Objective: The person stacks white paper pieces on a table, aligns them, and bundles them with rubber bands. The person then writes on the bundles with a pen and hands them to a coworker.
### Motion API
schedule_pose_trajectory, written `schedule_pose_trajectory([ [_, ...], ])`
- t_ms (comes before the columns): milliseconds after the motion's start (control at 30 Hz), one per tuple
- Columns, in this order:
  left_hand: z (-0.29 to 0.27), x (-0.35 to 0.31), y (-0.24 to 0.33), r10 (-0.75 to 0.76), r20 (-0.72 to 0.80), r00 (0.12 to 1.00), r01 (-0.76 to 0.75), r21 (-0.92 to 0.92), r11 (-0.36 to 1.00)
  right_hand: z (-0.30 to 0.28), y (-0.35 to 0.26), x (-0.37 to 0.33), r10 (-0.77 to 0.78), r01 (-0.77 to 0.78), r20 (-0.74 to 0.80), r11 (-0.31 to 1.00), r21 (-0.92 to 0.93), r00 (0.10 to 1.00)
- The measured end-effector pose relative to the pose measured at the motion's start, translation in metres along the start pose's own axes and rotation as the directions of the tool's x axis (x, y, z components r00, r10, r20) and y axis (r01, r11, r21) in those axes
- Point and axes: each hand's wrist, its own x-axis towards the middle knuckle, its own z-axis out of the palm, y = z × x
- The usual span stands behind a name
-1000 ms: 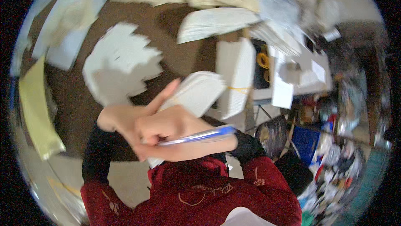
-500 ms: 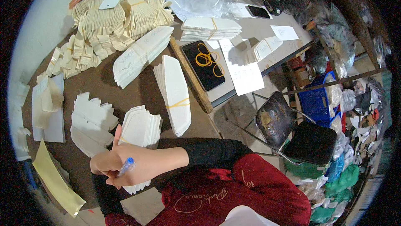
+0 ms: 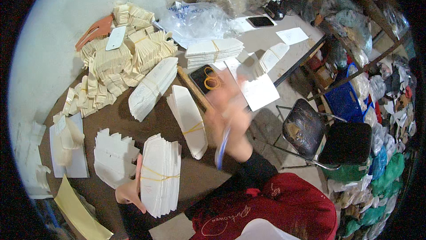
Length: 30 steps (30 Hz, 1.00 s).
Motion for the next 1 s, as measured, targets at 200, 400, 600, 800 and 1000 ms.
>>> schedule_pose_trajectory([
  [200, 0.0, 0.003, -0.01, 0.015, -0.015, 1.0, -0.016, -0.064, 0.998, -0.082, 0.133, -0.015, 0.28, -0.396, -0.287, 0.517, -0.759, 0.916],
  [400, 0.002, 0.006, -0.005, 0.025, -0.035, 0.999, -0.025, 0.012, 1.0, -0.126, 0.173, -0.024, 0.529, -0.571, -0.262, 0.586, -0.575, 0.807],
  [600, 0.0, 0.006, -0.013, 0.073, 0.002, 0.997, -0.073, 0.14, 0.987, -0.192, 0.184, 0.007, 0.546, -0.568, -0.209, 0.652, -0.501, 0.811],
  [800, -0.009, 0.011, -0.022, 0.154, 0.047, 0.987, -0.156, 0.034, 0.987, -0.212, 0.175, -0.015, 0.604, -0.517, -0.068, 0.612, -0.598, 0.794],
  [1000, -0.005, 0.013, -0.021, 0.154, 0.033, 0.987, -0.156, 0.064, 0.986, -0.19, 0.161, -0.034, 0.436, -0.355, -0.112, 0.53, -0.77, 0.893],
])
